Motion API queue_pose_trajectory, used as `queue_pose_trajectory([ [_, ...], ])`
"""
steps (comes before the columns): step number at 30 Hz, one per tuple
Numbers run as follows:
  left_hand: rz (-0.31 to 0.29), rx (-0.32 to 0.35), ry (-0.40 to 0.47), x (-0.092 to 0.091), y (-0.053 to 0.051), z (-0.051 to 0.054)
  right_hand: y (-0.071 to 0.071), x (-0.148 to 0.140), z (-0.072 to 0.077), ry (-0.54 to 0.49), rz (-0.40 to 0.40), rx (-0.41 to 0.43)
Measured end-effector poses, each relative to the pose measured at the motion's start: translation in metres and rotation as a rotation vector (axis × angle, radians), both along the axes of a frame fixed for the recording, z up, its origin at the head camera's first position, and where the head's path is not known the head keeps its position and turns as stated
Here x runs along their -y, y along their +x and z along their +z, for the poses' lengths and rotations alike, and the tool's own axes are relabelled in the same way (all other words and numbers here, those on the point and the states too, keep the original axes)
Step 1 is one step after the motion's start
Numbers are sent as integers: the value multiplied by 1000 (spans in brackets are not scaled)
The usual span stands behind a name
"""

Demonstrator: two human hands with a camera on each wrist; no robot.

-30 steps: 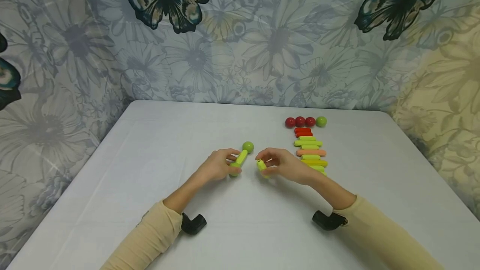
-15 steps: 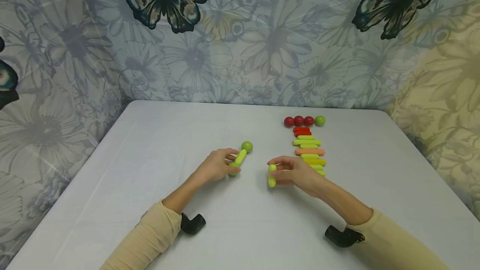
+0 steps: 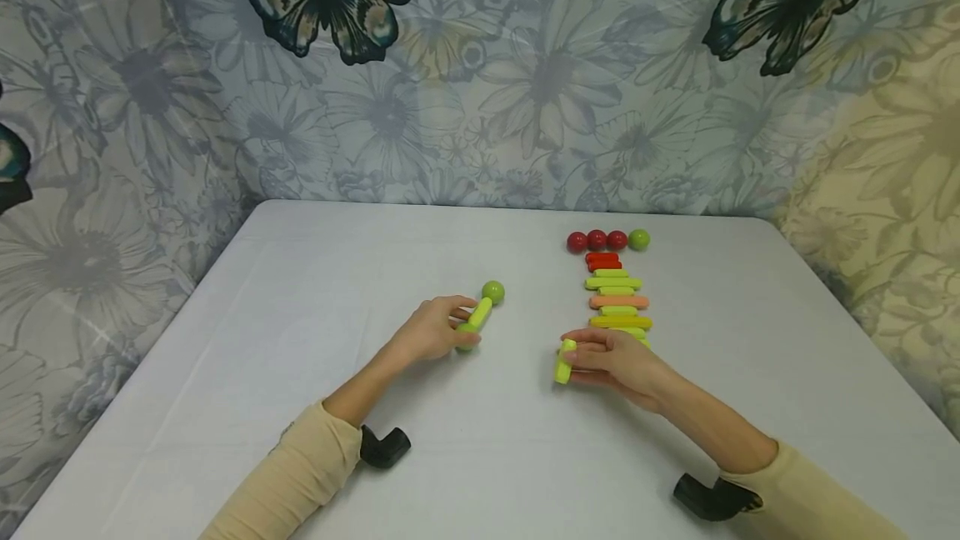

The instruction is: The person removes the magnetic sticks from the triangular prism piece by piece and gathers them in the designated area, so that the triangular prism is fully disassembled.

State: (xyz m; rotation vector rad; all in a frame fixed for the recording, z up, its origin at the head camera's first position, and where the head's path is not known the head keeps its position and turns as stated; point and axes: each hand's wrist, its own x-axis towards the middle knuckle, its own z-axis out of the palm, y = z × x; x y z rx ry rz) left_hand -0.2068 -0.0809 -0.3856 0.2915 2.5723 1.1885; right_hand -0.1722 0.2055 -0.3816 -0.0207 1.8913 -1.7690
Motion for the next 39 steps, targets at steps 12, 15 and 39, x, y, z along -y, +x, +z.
queue_pose_trajectory([
  [12, 9, 12, 3, 0, 0, 0, 9, -28, -5, 76, -84, 36],
  [15, 13, 19, 6, -1, 0, -1, 11, -33, -5, 66, -101, 47],
  [39, 13, 24, 0, 0, -2, -2, 16, -68, -9, 86, -234, 103],
])
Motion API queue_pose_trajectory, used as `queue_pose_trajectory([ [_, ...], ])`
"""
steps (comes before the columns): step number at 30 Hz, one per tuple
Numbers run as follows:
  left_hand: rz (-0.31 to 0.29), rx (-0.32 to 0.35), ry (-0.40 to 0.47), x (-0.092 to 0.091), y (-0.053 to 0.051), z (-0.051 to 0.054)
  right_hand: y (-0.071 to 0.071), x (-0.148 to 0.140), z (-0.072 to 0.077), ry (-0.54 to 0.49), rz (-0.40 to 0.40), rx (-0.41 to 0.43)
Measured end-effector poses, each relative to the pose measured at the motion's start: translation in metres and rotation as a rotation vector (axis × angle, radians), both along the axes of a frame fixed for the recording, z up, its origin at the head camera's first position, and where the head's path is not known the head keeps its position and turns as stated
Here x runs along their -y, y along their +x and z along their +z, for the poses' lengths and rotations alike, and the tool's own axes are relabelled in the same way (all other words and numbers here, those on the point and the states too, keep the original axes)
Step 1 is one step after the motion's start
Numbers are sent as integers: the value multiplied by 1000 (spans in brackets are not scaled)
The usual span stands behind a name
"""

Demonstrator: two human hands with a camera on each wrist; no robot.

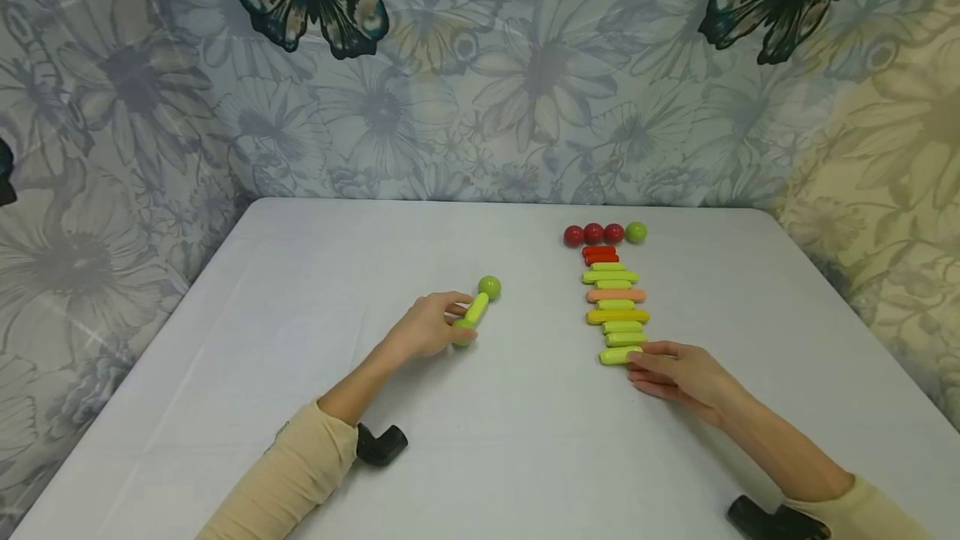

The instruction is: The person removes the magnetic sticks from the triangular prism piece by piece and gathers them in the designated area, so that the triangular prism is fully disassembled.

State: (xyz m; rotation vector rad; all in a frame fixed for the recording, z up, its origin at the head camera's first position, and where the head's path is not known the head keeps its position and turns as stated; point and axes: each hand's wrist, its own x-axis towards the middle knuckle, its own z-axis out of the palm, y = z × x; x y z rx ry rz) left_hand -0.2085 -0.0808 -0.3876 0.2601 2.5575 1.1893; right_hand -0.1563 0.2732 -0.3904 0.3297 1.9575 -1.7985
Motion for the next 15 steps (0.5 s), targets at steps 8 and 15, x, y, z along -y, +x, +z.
queue_pose_trajectory([
  [8, -2, -4, -5, 0, 0, 1, 0, -10, -2, -19, -25, 4],
  [15, -3, -7, -4, 0, 1, 1, 0, -15, -2, -64, -39, 16],
])
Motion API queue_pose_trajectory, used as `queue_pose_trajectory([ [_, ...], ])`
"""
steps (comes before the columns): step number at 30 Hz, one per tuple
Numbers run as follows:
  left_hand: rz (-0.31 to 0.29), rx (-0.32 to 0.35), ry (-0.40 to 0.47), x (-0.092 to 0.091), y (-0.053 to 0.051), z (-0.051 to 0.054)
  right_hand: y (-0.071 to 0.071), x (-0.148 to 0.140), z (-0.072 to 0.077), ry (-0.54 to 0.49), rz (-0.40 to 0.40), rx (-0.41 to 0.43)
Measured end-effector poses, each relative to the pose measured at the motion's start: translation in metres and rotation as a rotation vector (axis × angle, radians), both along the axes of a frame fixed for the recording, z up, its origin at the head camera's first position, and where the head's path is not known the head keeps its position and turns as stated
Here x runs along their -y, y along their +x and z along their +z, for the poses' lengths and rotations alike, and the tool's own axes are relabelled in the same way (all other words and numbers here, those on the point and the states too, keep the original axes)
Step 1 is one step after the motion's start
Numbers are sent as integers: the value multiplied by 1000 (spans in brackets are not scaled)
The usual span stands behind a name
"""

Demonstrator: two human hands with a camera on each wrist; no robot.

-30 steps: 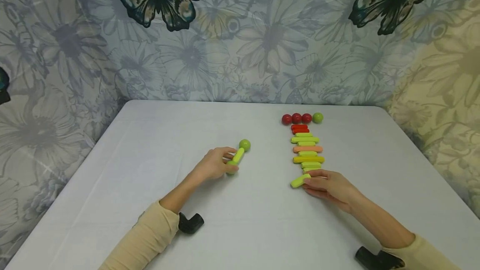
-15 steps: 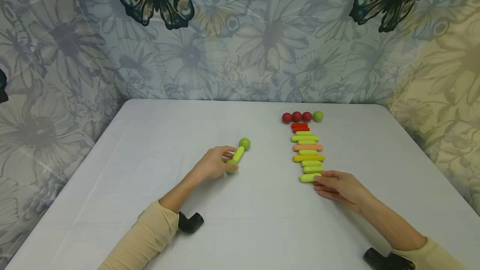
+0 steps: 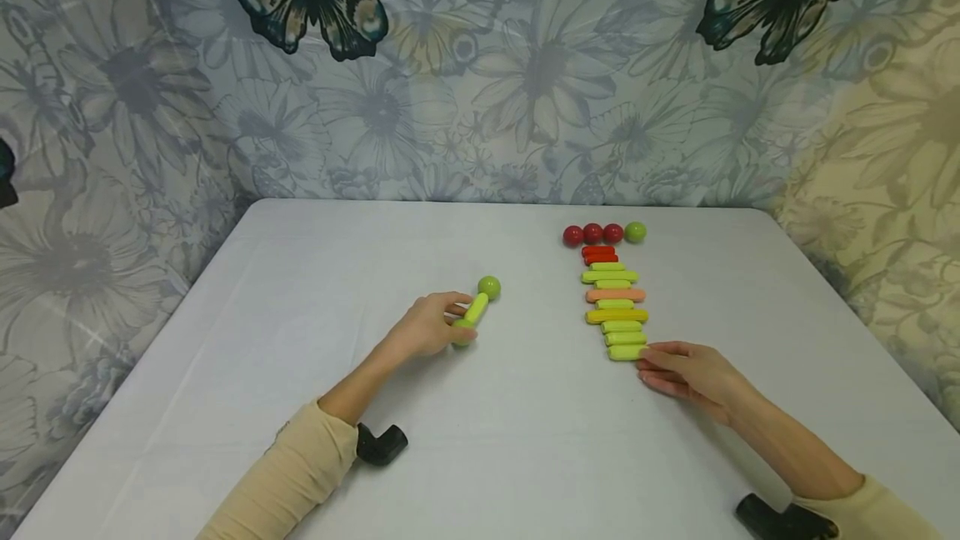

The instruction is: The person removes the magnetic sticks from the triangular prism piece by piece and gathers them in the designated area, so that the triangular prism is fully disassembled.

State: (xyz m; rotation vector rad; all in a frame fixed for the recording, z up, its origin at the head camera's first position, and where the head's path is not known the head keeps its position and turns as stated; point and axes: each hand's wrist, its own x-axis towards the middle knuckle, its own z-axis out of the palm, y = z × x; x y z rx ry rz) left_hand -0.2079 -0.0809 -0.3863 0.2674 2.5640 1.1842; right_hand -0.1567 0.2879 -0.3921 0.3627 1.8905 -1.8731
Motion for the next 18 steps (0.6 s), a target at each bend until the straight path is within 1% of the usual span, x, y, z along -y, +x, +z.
queue_pose_trajectory([
  [4, -6, -5, 1, 0, 0, 0, 1, 1, 2, -14, -7, 0],
  [6, -2, -1, 4, 0, 0, 0, 1, 2, 3, -1, -13, -4],
  [9, -6, -5, 2, 0, -1, -1, 3, 4, 5, 63, -11, -9],
  [13, -8, -9, 1, 0, -1, 0, 5, 6, 6, 131, 42, -11],
  [18, -11, -8, 4, 0, -1, 0, 4, 7, 8, 76, 117, -3],
])
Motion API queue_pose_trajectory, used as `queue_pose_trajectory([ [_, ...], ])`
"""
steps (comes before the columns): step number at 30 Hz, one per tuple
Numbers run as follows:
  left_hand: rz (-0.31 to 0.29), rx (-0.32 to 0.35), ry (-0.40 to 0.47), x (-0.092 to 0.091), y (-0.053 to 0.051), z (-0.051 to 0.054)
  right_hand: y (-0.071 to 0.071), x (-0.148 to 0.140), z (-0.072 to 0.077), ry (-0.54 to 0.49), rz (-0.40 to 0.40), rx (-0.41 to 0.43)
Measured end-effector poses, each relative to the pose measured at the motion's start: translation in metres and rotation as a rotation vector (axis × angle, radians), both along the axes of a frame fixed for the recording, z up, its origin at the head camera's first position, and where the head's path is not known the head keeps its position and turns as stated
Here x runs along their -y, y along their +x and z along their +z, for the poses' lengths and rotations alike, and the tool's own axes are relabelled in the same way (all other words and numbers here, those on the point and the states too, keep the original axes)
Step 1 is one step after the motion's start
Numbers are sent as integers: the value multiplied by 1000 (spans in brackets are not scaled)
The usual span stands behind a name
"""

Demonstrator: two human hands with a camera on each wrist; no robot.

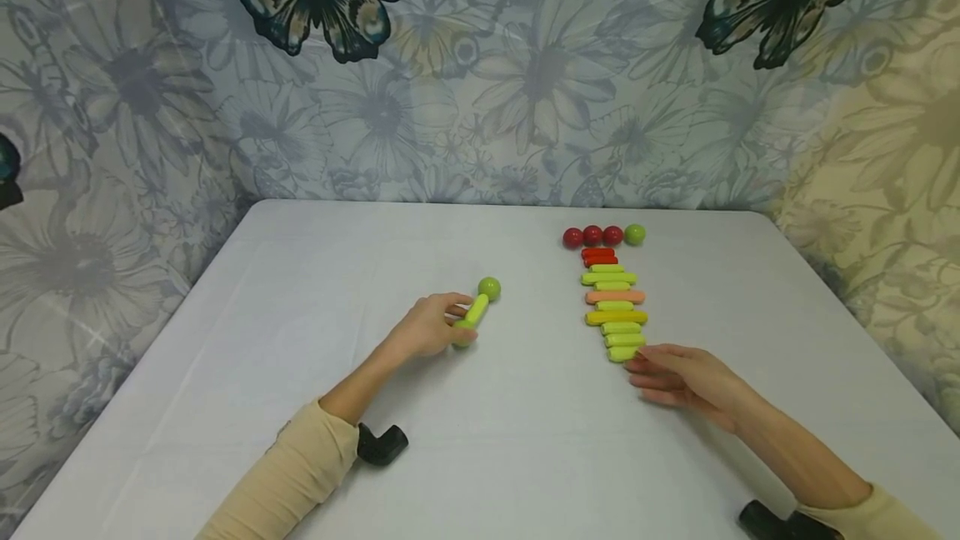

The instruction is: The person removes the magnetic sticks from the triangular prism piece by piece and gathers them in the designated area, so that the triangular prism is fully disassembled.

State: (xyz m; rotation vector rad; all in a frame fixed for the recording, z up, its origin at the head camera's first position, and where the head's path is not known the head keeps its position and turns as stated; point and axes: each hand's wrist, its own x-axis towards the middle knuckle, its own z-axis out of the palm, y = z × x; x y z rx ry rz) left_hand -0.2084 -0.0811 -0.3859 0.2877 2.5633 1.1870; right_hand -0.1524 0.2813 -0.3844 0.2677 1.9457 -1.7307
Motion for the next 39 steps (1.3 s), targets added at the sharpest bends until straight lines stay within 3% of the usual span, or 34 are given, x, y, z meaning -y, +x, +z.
queue_pose_trajectory([
  [12, 11, -3, 2, 1, 0, 2, -10, 2, 10, -65, 107, -19],
  [21, 0, -11, 8, 3, 0, 0, -26, 31, 14, -115, 203, -55],
  [39, -3, -17, 9, 0, 1, 0, -61, 88, -1, -265, 123, -21],
])
